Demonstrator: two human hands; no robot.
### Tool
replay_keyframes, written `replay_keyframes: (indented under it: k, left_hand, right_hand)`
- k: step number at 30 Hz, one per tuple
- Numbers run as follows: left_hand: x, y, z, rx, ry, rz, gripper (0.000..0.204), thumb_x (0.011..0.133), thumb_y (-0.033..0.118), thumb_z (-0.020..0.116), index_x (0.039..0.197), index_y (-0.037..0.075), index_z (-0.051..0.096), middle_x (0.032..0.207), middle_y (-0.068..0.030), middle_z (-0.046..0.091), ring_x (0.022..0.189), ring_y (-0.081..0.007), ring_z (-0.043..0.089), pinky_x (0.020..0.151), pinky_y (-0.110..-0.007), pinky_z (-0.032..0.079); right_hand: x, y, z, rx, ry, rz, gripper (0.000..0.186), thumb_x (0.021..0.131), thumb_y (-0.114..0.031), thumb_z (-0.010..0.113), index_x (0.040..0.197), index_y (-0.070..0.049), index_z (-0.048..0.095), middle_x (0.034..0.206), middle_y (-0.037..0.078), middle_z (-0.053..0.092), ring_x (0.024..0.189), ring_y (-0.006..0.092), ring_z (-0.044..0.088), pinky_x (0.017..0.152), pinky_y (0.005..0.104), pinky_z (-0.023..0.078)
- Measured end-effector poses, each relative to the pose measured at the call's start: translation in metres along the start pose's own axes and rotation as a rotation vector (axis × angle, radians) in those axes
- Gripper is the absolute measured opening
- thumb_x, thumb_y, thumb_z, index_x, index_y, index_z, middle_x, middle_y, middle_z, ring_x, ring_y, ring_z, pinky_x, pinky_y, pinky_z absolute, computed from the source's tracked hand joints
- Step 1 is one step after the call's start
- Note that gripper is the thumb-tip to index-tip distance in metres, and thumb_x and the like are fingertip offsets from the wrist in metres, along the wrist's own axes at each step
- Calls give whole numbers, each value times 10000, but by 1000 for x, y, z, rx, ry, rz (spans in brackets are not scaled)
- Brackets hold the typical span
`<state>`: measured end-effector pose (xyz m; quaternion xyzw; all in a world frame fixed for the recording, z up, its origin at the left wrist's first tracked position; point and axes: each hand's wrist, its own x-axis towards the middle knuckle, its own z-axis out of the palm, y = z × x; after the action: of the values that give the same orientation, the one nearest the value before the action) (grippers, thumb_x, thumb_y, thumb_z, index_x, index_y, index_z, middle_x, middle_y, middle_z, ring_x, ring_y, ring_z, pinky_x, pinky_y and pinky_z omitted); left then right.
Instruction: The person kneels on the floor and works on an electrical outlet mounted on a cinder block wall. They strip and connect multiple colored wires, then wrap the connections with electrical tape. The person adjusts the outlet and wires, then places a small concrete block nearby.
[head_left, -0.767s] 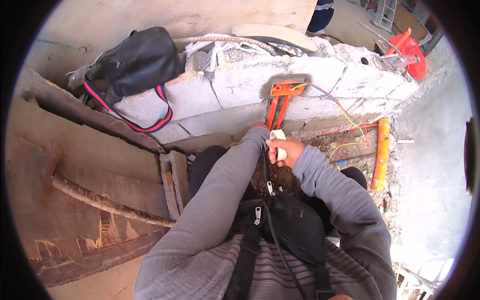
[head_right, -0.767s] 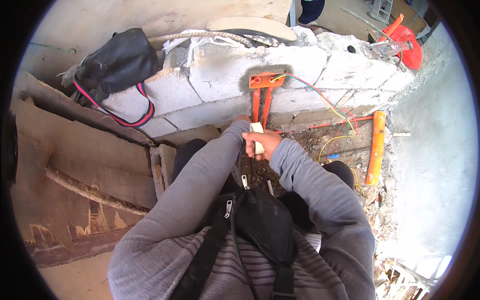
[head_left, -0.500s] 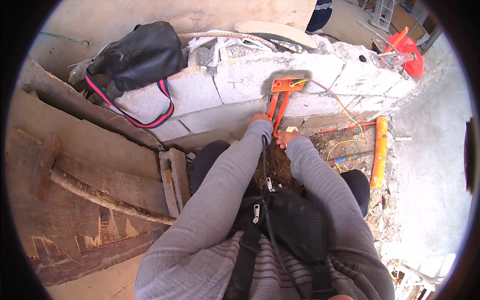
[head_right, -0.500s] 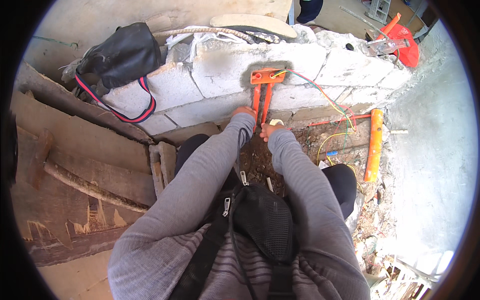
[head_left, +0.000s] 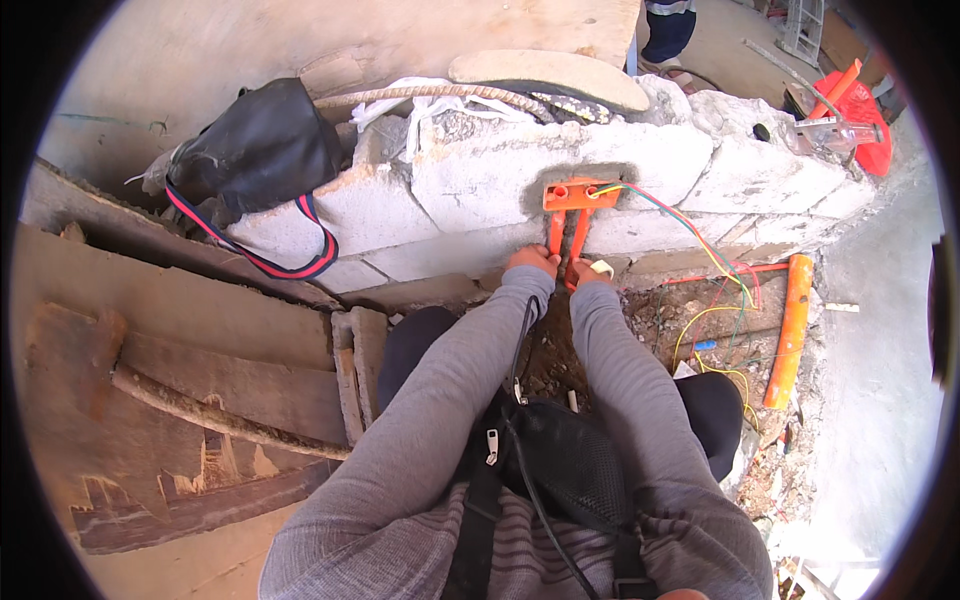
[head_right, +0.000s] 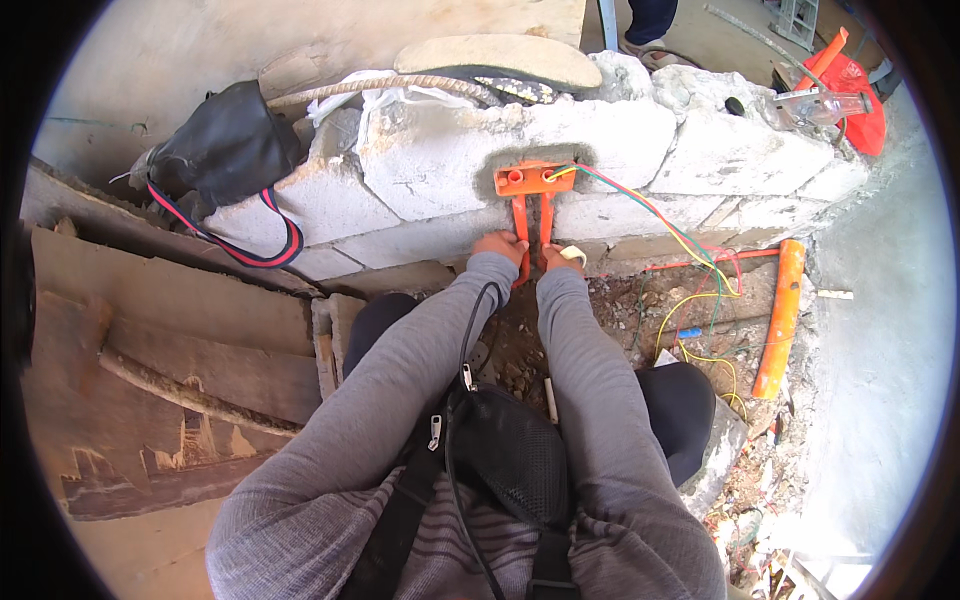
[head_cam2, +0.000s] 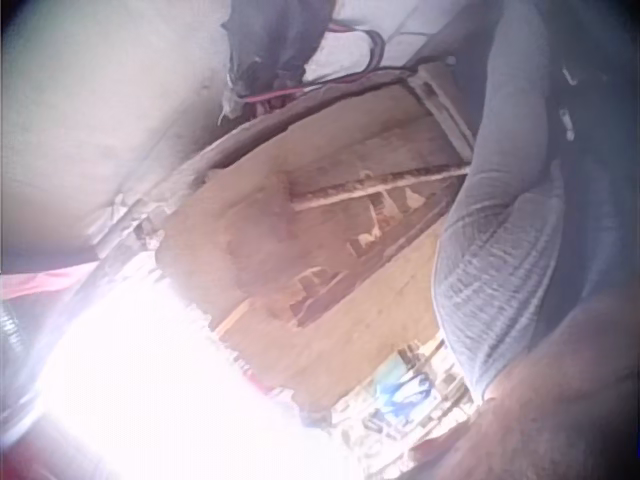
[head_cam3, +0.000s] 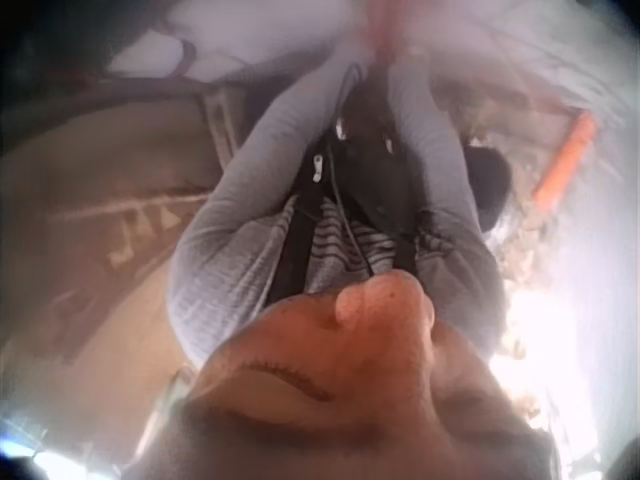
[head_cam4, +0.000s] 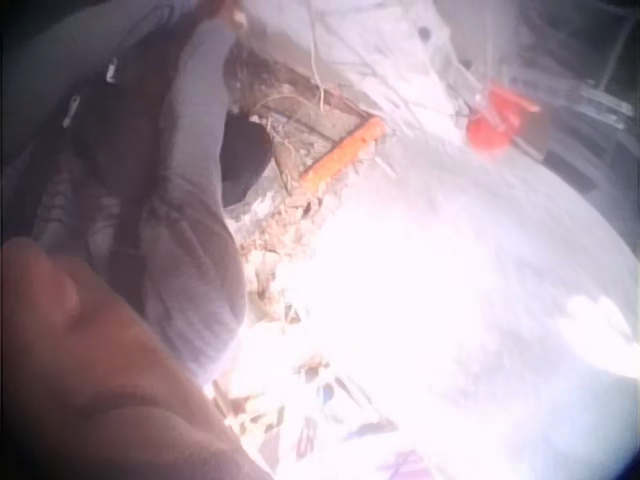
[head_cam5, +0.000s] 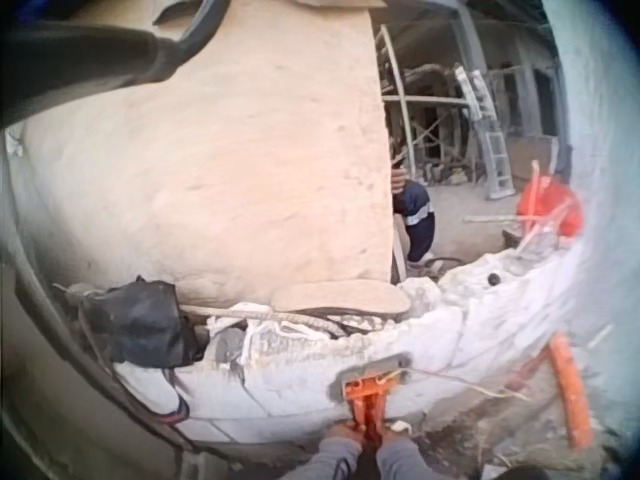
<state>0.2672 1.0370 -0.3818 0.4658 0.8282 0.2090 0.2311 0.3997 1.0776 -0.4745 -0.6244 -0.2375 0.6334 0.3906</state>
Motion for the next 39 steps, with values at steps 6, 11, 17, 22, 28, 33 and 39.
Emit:
replay_keyframes:
  k: [6,11,17,22,28,33,39]
  left_hand:
    - [9,-16,7,51,-35,43,372,880,437,709,1027,100,766,997,-147,753,946,-347,717,856,-431,566]
    - [3,-4,1,27,-45,49,369,882,438,710,1035,107,770,972,-143,754,909,-346,721,831,-424,568]
    - [2,-3,-1,35,-26,85,373,900,451,685,1028,111,767,991,-157,747,941,-363,711,838,-443,562]
    - [4,-4,-2,56,-38,99,388,905,464,668,1031,110,765,974,-166,744,931,-374,710,835,-457,561]
    - [5,-1,-3,19,-65,104,418,898,497,664,1031,114,766,952,-170,744,911,-380,710,827,-458,560]
    - [3,-8,-9,24,-50,70,426,895,510,666,1011,113,770,931,-170,744,890,-378,712,823,-460,560]
    - [2,-1,-14,35,-84,60,429,889,518,675,1005,116,770,949,-170,744,905,-370,711,831,-462,561]
  right_hand:
    - [-17,17,18,201,13,30,132,922,-202,758,1038,-143,735,887,-20,712,775,139,641,612,322,469]
    - [3,34,15,257,92,-119,182,898,-175,788,1034,-60,751,922,19,726,790,142,644,683,318,505]
    - [6,38,19,367,112,-124,234,885,-167,808,1035,1,746,931,46,725,799,157,650,755,311,523]
    - [4,31,19,318,133,-90,255,887,-178,811,1056,1,743,945,50,728,819,159,654,767,305,522]
    - [5,32,14,319,143,-125,250,912,-207,785,1068,-16,744,952,50,737,812,162,669,729,314,516]
    - [-24,18,27,298,147,-53,246,939,-250,754,1097,-62,736,938,48,738,788,151,670,634,325,488]
    - [-24,15,24,290,97,-61,248,958,-265,727,1122,-79,717,922,43,729,746,151,655,590,326,476]
